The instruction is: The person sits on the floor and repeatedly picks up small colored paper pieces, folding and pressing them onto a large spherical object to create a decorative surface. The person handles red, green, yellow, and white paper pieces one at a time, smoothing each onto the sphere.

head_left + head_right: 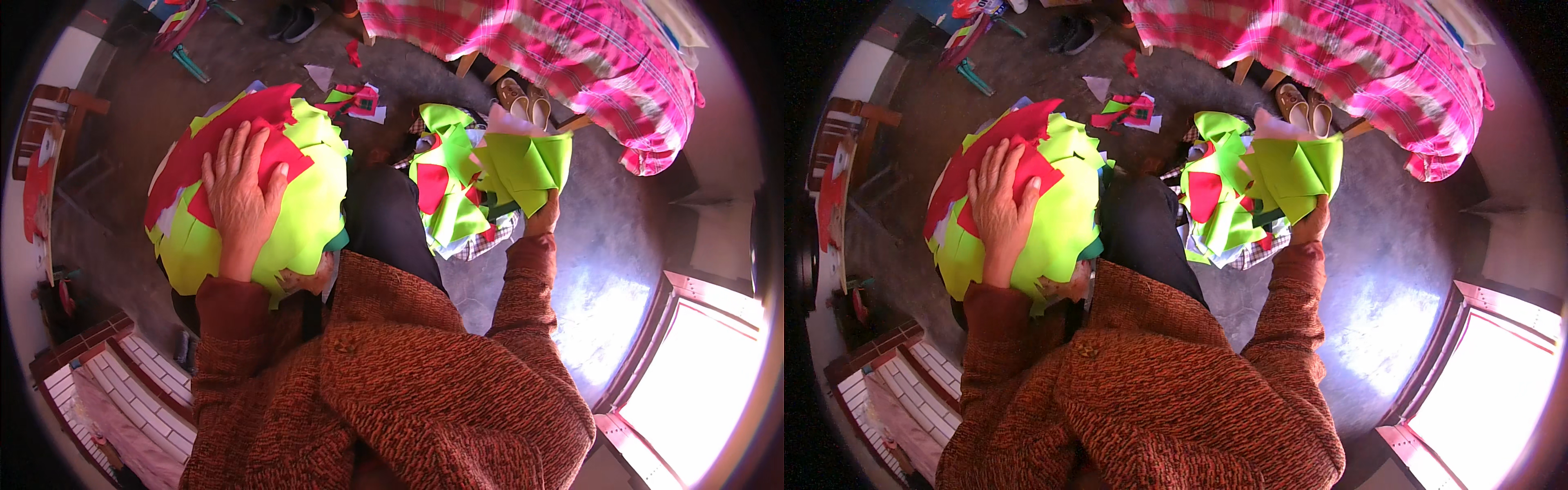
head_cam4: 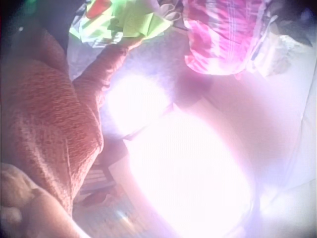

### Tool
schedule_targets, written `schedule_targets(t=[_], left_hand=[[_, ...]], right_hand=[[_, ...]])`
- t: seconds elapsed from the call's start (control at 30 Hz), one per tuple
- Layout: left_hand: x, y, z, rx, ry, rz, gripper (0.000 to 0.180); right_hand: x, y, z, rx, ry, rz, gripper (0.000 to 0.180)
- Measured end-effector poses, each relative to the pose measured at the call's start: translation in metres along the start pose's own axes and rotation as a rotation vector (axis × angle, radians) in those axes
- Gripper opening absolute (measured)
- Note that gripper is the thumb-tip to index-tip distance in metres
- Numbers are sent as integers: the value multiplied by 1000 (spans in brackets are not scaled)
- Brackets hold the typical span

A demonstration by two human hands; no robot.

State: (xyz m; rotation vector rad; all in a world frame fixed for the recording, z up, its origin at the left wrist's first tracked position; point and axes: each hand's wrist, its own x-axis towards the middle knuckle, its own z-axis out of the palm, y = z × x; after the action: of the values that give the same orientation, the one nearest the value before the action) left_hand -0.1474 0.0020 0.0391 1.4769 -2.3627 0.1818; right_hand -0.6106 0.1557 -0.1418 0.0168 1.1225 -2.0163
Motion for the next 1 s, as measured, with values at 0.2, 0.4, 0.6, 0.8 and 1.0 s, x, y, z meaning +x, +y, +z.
schedule_targets(t=[0.2, 0.4, 0.6, 0.8, 1.0], left_hand=[[-3, -2, 3, 3, 40, 6, 53], [-5, -3, 5, 25, 31, 9, 52], [-9, -6, -1, -100, 157, 15, 51], [-39, 56, -26, -970, 122, 100, 45], [-100, 81, 3, -2015, -551, -469, 60]], right_hand=[[-18, 19, -41, 3, -47, 99, 42], [-57, 9, -12, 179, -65, 125, 44], [-123, -67, 105, -34, -227, -101, 44], [-188, -63, 172, -592, -489, -272, 24], [-241, 74, 174, -700, -730, 134, 29]])
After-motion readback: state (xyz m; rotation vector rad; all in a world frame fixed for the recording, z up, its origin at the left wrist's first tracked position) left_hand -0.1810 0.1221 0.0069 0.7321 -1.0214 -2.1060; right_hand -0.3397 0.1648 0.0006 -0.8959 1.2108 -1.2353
